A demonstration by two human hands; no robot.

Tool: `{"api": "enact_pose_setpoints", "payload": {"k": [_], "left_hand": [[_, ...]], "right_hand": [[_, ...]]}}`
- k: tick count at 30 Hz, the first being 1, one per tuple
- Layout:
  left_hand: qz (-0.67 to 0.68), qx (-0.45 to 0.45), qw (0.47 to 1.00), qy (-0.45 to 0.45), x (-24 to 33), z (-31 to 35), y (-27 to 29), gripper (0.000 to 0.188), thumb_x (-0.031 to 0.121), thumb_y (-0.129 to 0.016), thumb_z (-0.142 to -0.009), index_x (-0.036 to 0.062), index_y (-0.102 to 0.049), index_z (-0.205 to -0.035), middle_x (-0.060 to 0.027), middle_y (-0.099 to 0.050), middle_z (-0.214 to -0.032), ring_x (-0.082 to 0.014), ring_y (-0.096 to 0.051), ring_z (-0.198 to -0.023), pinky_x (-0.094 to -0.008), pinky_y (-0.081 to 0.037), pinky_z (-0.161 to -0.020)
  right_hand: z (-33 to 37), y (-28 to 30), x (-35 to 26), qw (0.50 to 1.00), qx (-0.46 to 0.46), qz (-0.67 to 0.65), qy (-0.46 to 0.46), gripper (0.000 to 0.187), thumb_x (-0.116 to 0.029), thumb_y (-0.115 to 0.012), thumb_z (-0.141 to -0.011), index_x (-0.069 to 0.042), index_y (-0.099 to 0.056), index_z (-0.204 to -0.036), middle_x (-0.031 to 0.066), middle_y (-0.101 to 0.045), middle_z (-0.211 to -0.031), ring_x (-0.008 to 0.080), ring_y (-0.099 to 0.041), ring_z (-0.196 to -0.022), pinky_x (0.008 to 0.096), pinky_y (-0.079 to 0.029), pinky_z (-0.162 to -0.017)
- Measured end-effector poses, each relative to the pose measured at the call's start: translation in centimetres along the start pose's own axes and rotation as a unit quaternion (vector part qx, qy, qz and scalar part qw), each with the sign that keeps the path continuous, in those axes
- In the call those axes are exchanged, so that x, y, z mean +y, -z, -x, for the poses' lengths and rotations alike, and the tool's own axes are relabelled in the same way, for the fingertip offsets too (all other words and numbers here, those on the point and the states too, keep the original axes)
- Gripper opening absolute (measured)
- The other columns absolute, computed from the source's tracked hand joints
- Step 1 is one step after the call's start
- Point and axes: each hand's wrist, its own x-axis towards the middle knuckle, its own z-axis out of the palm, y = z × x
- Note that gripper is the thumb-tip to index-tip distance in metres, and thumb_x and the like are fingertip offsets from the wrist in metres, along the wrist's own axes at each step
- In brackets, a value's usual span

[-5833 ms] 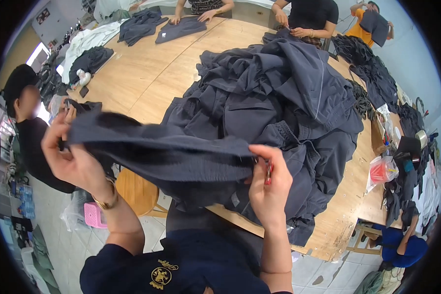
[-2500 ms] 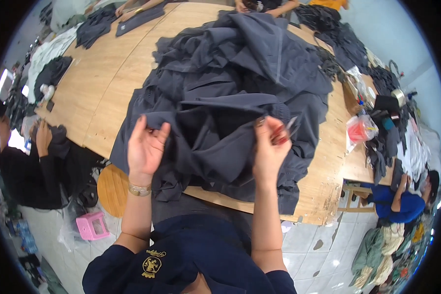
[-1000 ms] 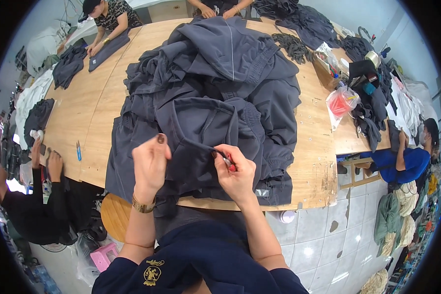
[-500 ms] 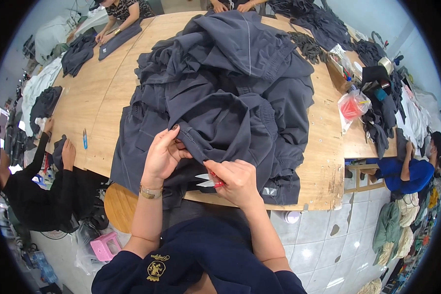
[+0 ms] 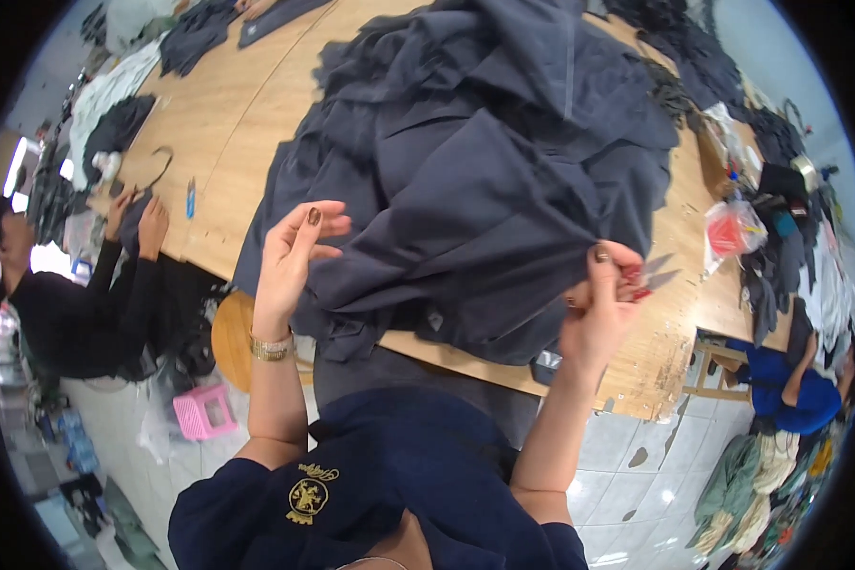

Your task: The recorder and other workers are at a large table sorting through a pile of fabric garments and using small snipping tools to trim loose threads.

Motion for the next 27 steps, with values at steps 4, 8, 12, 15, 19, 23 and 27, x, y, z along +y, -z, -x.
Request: {"api": "enact_pose_setpoints", "payload": {"k": [4, 8, 12, 15, 19, 23, 27], "left_hand": [[-0.421, 0.104, 0.894, 0.113, -3.4, 2.3, 5.1, 0.054, 0.048, -0.046, -0.092, -0.0023, -0.065, -0.086, -0.0152, -0.064, -0.07, -0.0197, -0.066, -0.073, -0.0337, -0.05, -0.065], [-0.431, 0.031, 0.854, 0.292, -5.9, 4.8, 5.6, 0.056, 0.048, -0.051, -0.089, -0.0024, -0.064, -0.066, -0.0141, -0.062, -0.057, -0.0236, -0.065, -0.061, -0.0356, -0.05, -0.063], [-0.32, 0.037, 0.923, 0.211, -9.5, 5.6, 5.8, 0.041, 0.034, -0.055, -0.089, -0.0017, -0.064, -0.071, -0.0103, -0.061, -0.056, -0.0175, -0.063, -0.057, -0.0284, -0.046, -0.056], [-0.341, 0.106, 0.928, 0.106, -6.5, 4.0, 4.8, 0.025, 0.022, -0.057, -0.09, 0.0003, -0.064, -0.081, -0.007, -0.063, -0.061, -0.0155, -0.063, -0.058, -0.0281, -0.043, -0.054], [0.097, 0.128, 0.987, 0.004, -1.3, 1.5, 4.3, 0.025, 0.028, -0.048, -0.096, 0.0079, -0.06, -0.103, -0.0082, -0.064, -0.088, -0.0183, -0.063, -0.079, -0.0315, -0.048, -0.07], [0.42, -0.018, 0.907, 0.028, 0.8, -0.3, 1.7, 0.048, 0.042, -0.038, -0.097, 0.0213, -0.033, -0.14, -0.017, -0.049, -0.123, -0.0253, -0.056, -0.104, -0.043, -0.047, -0.089], [0.429, -0.103, 0.891, 0.104, -2.4, -0.9, 0.2, 0.06, 0.047, -0.037, -0.096, 0.035, -0.007, -0.146, -0.0215, -0.039, -0.132, -0.0298, -0.051, -0.113, -0.0435, -0.046, -0.089]], "right_hand": [[-0.4, 0.3, 1.4, 0.999, -0.043, -0.008, -0.03, 0.007, -0.008, -0.059, -0.089, -0.003, -0.055, -0.093, -0.0006, -0.05, -0.065, 0.0039, -0.039, -0.043, 0.0207, -0.037, -0.042], [0.3, -0.8, 1.8, 0.998, -0.057, -0.011, -0.02, 0.009, -0.007, -0.058, -0.089, -0.001, -0.053, -0.095, 0.0053, -0.056, -0.069, 0.0118, -0.055, -0.049, 0.0281, -0.052, -0.058], [0.3, -1.9, 1.8, 0.995, -0.091, -0.035, 0.012, 0.009, -0.003, -0.056, -0.089, 0.001, -0.052, -0.095, 0.0092, -0.058, -0.071, 0.0176, -0.062, -0.055, 0.0357, -0.055, -0.073], [0.1, -2.1, 0.2, 0.993, -0.102, -0.042, 0.044, 0.01, -0.003, -0.056, -0.089, 0.001, -0.052, -0.097, 0.01, -0.059, -0.072, 0.0184, -0.062, -0.056, 0.0377, -0.054, -0.077], [-2.3, -0.5, -2.5, 0.984, -0.107, -0.079, 0.115, 0.008, -0.007, -0.053, -0.092, -0.004, -0.054, -0.099, 0.0064, -0.06, -0.068, 0.0141, -0.061, -0.061, 0.0424, -0.046, -0.091], [-5.9, 0.3, -2.2, 0.993, -0.038, -0.006, 0.11, 0.012, -0.007, -0.054, -0.091, -0.001, -0.051, -0.101, 0.0111, -0.063, -0.082, 0.0152, -0.061, -0.06, 0.0364, -0.049, -0.088], [-4.2, -3.4, -0.3, 0.981, -0.081, 0.097, 0.147, 0.023, -0.003, -0.047, -0.092, 0.006, -0.05, -0.112, 0.0144, -0.063, -0.097, 0.0181, -0.067, -0.073, 0.0258, -0.046, -0.081]]}}
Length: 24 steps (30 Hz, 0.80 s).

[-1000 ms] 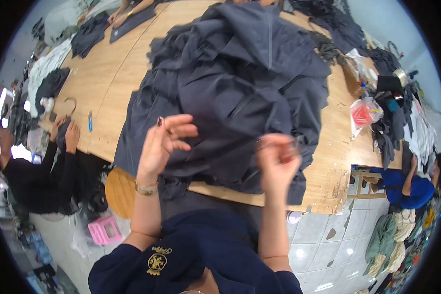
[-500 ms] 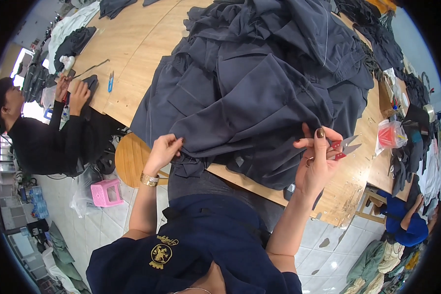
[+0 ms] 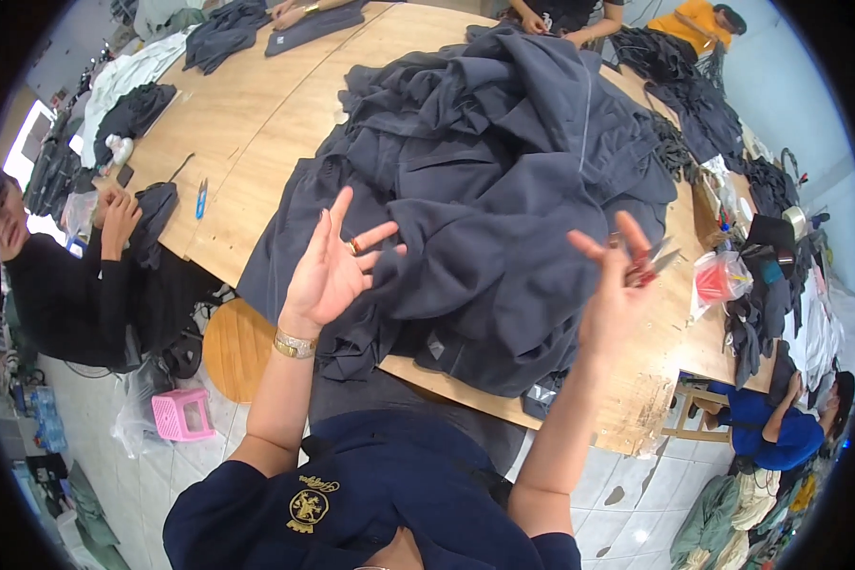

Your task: The recorder and other workers are at a large table sorting through a pile of fabric garments and using small snipping tools to trim loose threads.

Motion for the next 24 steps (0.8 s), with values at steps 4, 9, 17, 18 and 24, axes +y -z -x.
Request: {"api": "enact_pose_setpoints", "payload": {"k": [4, 9, 17, 18, 24], "left_hand": [[-0.057, 0.067, 0.996, 0.001, -1.8, 0.1, 0.5, 0.053, 0.038, -0.041, -0.097, 0.0224, -0.02, -0.143, -0.0235, -0.044, -0.128, -0.0304, -0.054, -0.109, -0.0416, -0.049, -0.086], [-0.043, 0.193, 0.98, -0.002, -4.9, -0.5, 1.2, 0.043, 0.006, -0.064, -0.084, 0.0063, -0.037, -0.117, -0.0097, -0.059, -0.099, -0.0175, -0.059, -0.087, -0.0296, -0.05, -0.076], [-0.084, 0.155, 0.983, 0.053, -3.6, 0.5, 0.3, 0.042, 0.004, -0.062, -0.085, 0.004, -0.037, -0.12, -0.0063, -0.06, -0.096, -0.0126, -0.058, -0.089, -0.0265, -0.047, -0.073], [-0.054, 0.124, 0.99, 0.031, -3.2, 0.6, -0.4, 0.038, 0.006, -0.06, -0.087, 0.0034, -0.04, -0.119, -0.0055, -0.06, -0.095, -0.0122, -0.058, -0.089, -0.0257, -0.047, -0.073], [-0.028, -0.073, 0.997, 0.008, -1.4, 2.1, -6.5, 0.037, 0.025, -0.052, -0.095, -0.0006, -0.048, -0.121, -0.0087, -0.06, -0.107, -0.0147, -0.057, -0.099, -0.0257, -0.045, -0.083]], "right_hand": [[3.8, -2.2, -0.9, 0.991, -0.08, 0.108, -0.012, 0.014, -0.002, -0.057, -0.087, 0.001, -0.063, -0.1, -0.0003, -0.062, -0.069, 0.0046, -0.056, -0.058, 0.0199, -0.044, -0.057], [7.0, -5.2, 1.1, 0.943, -0.182, 0.274, 0.052, 0.025, -0.011, -0.077, -0.07, -0.01, -0.067, -0.093, 0.0011, -0.056, -0.06, 0.01, -0.041, -0.048, 0.024, -0.036, -0.048], [8.2, -5.7, 0.6, 0.935, -0.204, 0.278, 0.081, 0.023, -0.009, -0.074, -0.072, -0.008, -0.066, -0.094, 0.0019, -0.055, -0.058, 0.0153, -0.046, -0.052, 0.0273, -0.039, -0.059], [8.3, -5.5, 0.4, 0.937, -0.213, 0.272, 0.051, 0.026, -0.01, -0.075, -0.071, -0.008, -0.066, -0.095, 0.0007, -0.053, -0.057, 0.0136, -0.045, -0.052, 0.0263, -0.039, -0.058], [9.2, -6.1, -1.9, 0.968, -0.204, 0.146, -0.029, 0.027, -0.011, -0.078, -0.069, -0.002, -0.063, -0.09, -0.0021, -0.052, -0.063, 0.0034, -0.042, -0.057, 0.0185, -0.035, -0.049]]}}
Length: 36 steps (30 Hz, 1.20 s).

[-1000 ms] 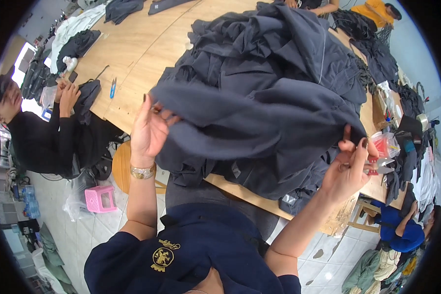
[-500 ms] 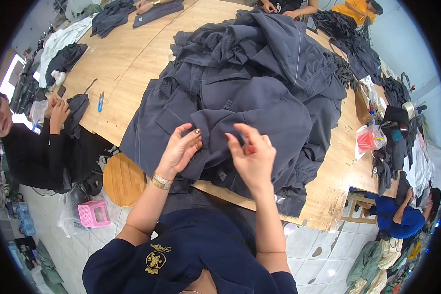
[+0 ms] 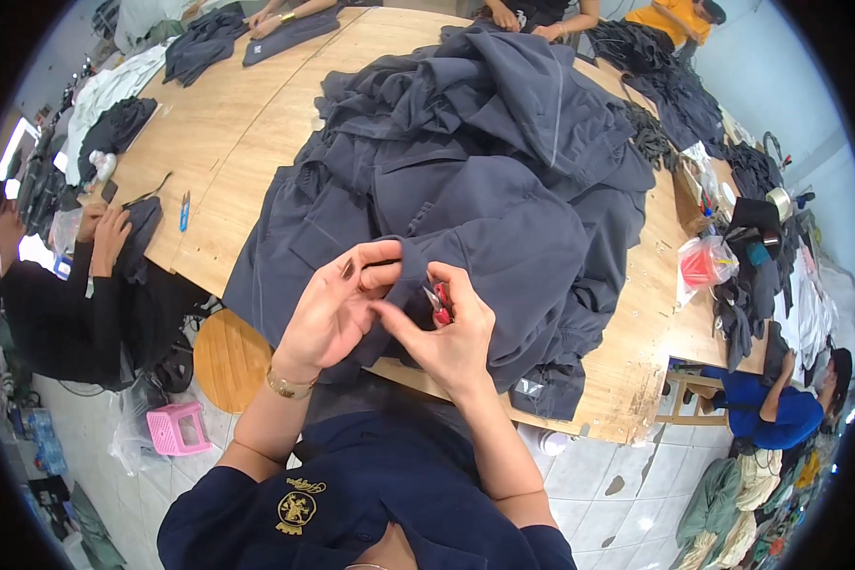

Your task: The recorder and other workers are at a large table sorting through a pile of fabric garments and using small snipping tools to trim loose threads.

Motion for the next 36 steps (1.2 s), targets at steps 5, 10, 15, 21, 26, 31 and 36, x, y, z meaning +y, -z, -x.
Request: {"api": "enact_pose_setpoints", "payload": {"k": [5, 10, 15, 21, 26, 31, 36], "left_hand": [[-0.224, -0.109, 0.968, -0.012, 1.6, -0.8, -2.9, 0.062, 0.045, -0.04, -0.095, -0.0065, -0.04, -0.131, -0.019, -0.047, -0.131, -0.0251, -0.045, -0.123, -0.0355, -0.035, -0.102], [-0.378, -0.018, 0.913, -0.153, 1.2, -2.2, -2.1, 0.035, 0.018, -0.05, -0.095, -0.0035, -0.049, -0.124, -0.0096, -0.053, -0.123, -0.0136, -0.052, -0.108, -0.0253, -0.04, -0.093], [-0.33, 0.032, 0.932, -0.147, 1.8, -3.2, -0.8, 0.03, 0.013, -0.051, -0.095, -0.0014, -0.05, -0.121, -0.0104, -0.055, -0.118, -0.0155, -0.057, -0.103, -0.028, -0.048, -0.086], [-0.355, 0.072, 0.914, -0.182, 2.0, -3.4, 1.5, 0.026, 0.014, -0.053, -0.094, -0.0011, -0.053, -0.116, -0.0092, -0.057, -0.113, -0.0178, -0.059, -0.102, -0.0287, -0.05, -0.083], [-0.417, 0.126, 0.881, -0.183, 0.7, -3.8, 4.4, 0.022, 0.012, -0.055, -0.093, -0.0007, -0.058, -0.11, -0.0039, -0.061, -0.104, -0.0076, -0.055, -0.094, -0.0221, -0.044, -0.083], [-0.466, 0.112, 0.873, -0.09, -3.0, -4.3, 6.2, 0.039, 0.016, -0.064, -0.086, 0.0019, -0.051, -0.12, -0.0081, -0.057, -0.113, -0.0148, -0.055, -0.101, -0.028, -0.045, -0.087], [-0.599, 0.132, 0.786, -0.078, -5.8, -3.7, 4.4, 0.062, 0.024, -0.077, -0.072, 0.0026, -0.048, -0.123, -0.0143, -0.059, -0.112, -0.0255, -0.058, -0.102, -0.0334, -0.046, -0.087]], "right_hand": [[-0.9, 3.1, 1.7, 0.899, 0.09, -0.375, -0.208, 0.008, 0.002, -0.052, -0.079, -0.004, -0.057, -0.082, -0.0048, -0.05, -0.064, -0.0005, -0.038, -0.048, 0.0163, -0.033, -0.048], [-0.9, 5.4, 4.1, 0.766, 0.087, -0.569, -0.288, 0.008, -0.003, -0.047, -0.081, -0.011, -0.048, -0.078, -0.0057, -0.044, -0.06, 0.0036, -0.03, -0.041, 0.0155, -0.037, -0.055], [-1.2, 5.9, 4.5, 0.762, 0.112, -0.564, -0.299, 0.009, -0.01, -0.048, -0.082, -0.012, -0.051, -0.073, -0.0079, -0.041, -0.053, 0.0035, -0.03, -0.041, 0.0165, -0.039, -0.056], [-1.2, 6.4, 4.6, 0.774, 0.117, -0.56, -0.272, 0.008, -0.012, -0.049, -0.081, -0.012, -0.053, -0.074, -0.0061, -0.045, -0.057, 0.0037, -0.032, -0.041, 0.0169, -0.038, -0.051], [1.8, 5.4, 3.9, 0.949, 0.082, -0.297, -0.074, 0.019, -0.017, -0.058, -0.08, 0.002, -0.059, -0.086, 0.0001, -0.046, -0.055, 0.0098, -0.046, -0.045, 0.019, -0.039, -0.048], [0.5, 8.2, 2.9, 0.871, -0.19, -0.453, 0.012, 0.052, -0.041, -0.058, -0.085, 0.007, -0.056, -0.064, 0.0008, -0.035, -0.041, 0.0159, -0.045, -0.037, 0.031, -0.045, -0.039], [0.1, 10.3, 4.0, 0.964, 0.075, -0.251, -0.044, 0.033, -0.02, -0.052, -0.092, 0.009, -0.055, -0.106, -0.0039, -0.038, -0.051, 0.0049, -0.036, -0.04, 0.0217, -0.04, -0.041]]}}
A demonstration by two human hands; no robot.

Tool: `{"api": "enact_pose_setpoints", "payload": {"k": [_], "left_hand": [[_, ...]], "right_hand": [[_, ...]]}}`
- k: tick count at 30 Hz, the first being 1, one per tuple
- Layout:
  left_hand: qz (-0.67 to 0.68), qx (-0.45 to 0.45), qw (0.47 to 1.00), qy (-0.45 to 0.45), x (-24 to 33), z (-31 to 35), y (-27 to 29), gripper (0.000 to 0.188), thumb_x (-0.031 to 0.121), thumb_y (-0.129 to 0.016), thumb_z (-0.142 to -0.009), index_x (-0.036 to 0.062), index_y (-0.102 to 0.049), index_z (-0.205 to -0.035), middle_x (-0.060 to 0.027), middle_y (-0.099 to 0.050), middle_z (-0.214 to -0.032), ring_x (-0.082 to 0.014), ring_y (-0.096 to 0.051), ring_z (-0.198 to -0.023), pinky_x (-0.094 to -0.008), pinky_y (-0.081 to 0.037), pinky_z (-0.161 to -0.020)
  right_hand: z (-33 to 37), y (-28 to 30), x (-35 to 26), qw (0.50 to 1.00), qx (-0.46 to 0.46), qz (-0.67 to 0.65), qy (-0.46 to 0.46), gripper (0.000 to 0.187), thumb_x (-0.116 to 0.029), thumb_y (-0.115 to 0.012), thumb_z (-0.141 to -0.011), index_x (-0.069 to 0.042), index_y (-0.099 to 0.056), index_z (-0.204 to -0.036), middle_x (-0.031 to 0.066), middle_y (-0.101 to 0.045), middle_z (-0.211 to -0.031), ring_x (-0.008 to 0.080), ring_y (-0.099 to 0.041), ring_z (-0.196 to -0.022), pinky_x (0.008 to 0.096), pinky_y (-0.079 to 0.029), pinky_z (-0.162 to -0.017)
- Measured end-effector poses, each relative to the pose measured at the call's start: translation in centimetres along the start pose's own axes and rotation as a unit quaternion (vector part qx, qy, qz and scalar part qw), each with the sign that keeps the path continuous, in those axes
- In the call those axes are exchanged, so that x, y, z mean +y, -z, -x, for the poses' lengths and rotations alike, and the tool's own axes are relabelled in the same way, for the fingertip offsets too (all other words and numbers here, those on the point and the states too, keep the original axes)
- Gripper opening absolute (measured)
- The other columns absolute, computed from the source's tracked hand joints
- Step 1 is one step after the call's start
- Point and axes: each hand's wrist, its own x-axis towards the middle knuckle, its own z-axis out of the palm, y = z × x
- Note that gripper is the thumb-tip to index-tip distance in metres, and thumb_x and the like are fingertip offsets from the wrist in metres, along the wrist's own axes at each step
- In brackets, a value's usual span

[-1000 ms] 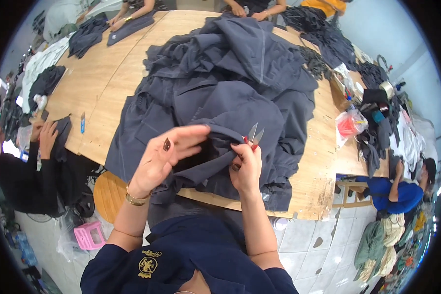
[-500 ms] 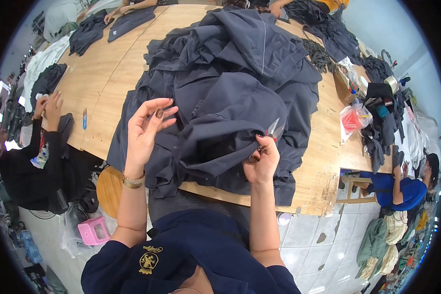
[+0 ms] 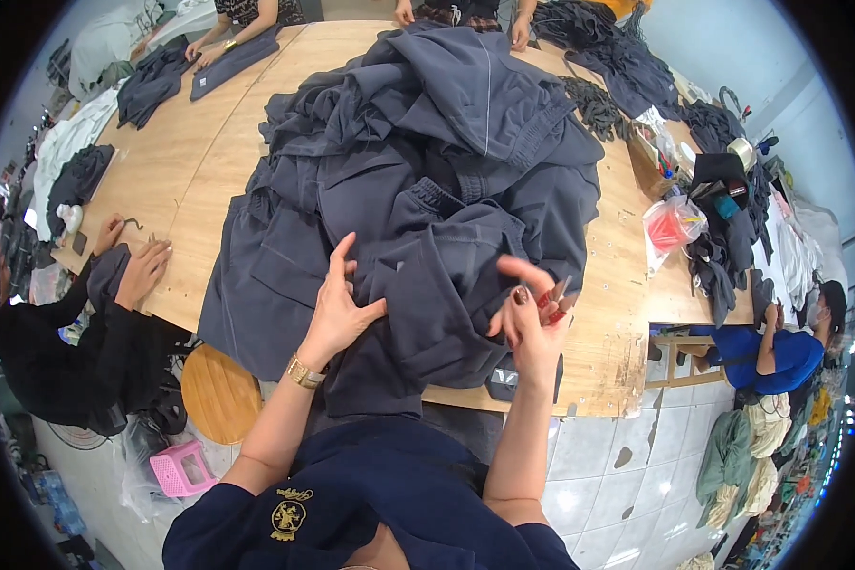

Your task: The recorder and other workers are at a large table sorting through a pile of fabric garments and using small snipping tools to trim loose threads.

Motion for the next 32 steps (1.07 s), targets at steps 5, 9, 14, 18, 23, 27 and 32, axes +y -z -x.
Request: {"api": "enact_pose_setpoints", "payload": {"k": [5, 9, 14, 18, 23, 27, 32], "left_hand": [[0.232, -0.19, 0.942, 0.152, -1.5, -0.1, 2.0, 0.061, 0.021, -0.076, -0.074, -0.0061, -0.048, -0.12, -0.0106, -0.062, -0.108, -0.0164, -0.057, -0.099, -0.0282, -0.045, -0.086], [0.285, -0.04, 0.945, 0.152, 1.6, 0.2, 6.2, 0.054, 0.018, -0.075, -0.077, -0.0052, -0.05, -0.119, -0.0097, -0.061, -0.108, -0.0135, -0.057, -0.098, -0.0272, -0.044, -0.088], [0.371, 0.151, 0.913, 0.082, 3.7, -1.6, 12.3, 0.04, 0.016, -0.069, -0.082, -0.0004, -0.053, -0.114, -0.0085, -0.061, -0.102, -0.0154, -0.06, -0.091, -0.0274, -0.049, -0.08], [0.367, 0.212, 0.903, 0.066, 0.5, -2.7, 13.4, 0.037, 0.015, -0.065, -0.085, 0.0008, -0.049, -0.116, -0.0111, -0.06, -0.107, -0.0183, -0.061, -0.093, -0.03, -0.051, -0.081], [0.363, 0.236, 0.9, 0.057, -3.8, -2.1, 13.5, 0.024, 0.009, -0.064, -0.085, 0.0036, -0.056, -0.107, -0.0073, -0.062, -0.104, -0.0147, -0.061, -0.091, -0.0261, -0.051, -0.077], [0.403, 0.226, 0.881, 0.104, -5.2, -0.8, 14.6, 0.023, 0.008, -0.062, -0.085, 0.0048, -0.056, -0.108, -0.0068, -0.062, -0.104, -0.0146, -0.06, -0.093, -0.0262, -0.05, -0.078], [0.399, 0.183, 0.887, 0.142, 0.0, -0.5, 14.1, 0.049, 0.015, -0.064, -0.083, 0.0038, -0.046, -0.127, -0.0039, -0.059, -0.114, -0.0166, -0.058, -0.102, -0.0243, -0.05, -0.081]], "right_hand": [[-0.2, -0.3, 0.5, 0.973, 0.061, 0.209, -0.077, 0.05, -0.004, -0.067, -0.08, -0.001, -0.049, -0.127, -0.0101, -0.038, -0.056, -0.001, -0.028, -0.047, 0.0151, -0.03, -0.045], [-0.7, 1.3, 2.9, 0.955, 0.025, 0.286, -0.076, 0.03, -0.002, -0.067, -0.079, -0.002, -0.058, -0.107, -0.0095, -0.034, -0.059, -0.0008, -0.027, -0.053, 0.015, -0.024, -0.048], [-1.0, 2.3, 3.9, 0.971, 0.132, 0.198, 0.0, 0.009, 0.004, -0.059, -0.084, 0.0, -0.056, -0.092, -0.0095, -0.039, -0.06, -0.0016, -0.031, -0.054, 0.0153, -0.024, -0.049], [-2.2, 3.3, 5.3, 0.972, 0.235, 0.009, -0.029, 0.011, 0.003, -0.054, -0.088, -0.001, -0.054, -0.098, -0.0042, -0.053, -0.067, 0.0009, -0.047, -0.055, 0.0162, -0.038, -0.052], [-1.7, 5.1, 6.9, 0.947, 0.283, -0.133, -0.071, 0.015, 0.003, -0.056, -0.086, -0.002, -0.052, -0.1, 0.0058, -0.06, -0.09, 0.0133, -0.061, -0.08, 0.0264, -0.052, -0.07], [-1.8, 5.6, 6.9, 0.952, 0.263, -0.139, -0.073, 0.016, 0.001, -0.056, -0.086, -0.001, -0.055, -0.101, 0.0069, -0.061, -0.086, 0.0126, -0.061, -0.077, 0.0254, -0.052, -0.068], [-1.2, 5.3, 5.5, 0.946, 0.295, 0.126, 0.053, 0.025, -0.002, -0.055, -0.088, -0.001, -0.053, -0.112, 0.0028, -0.059, -0.072, 0.0115, -0.058, -0.063, 0.0232, -0.049, -0.074]]}}
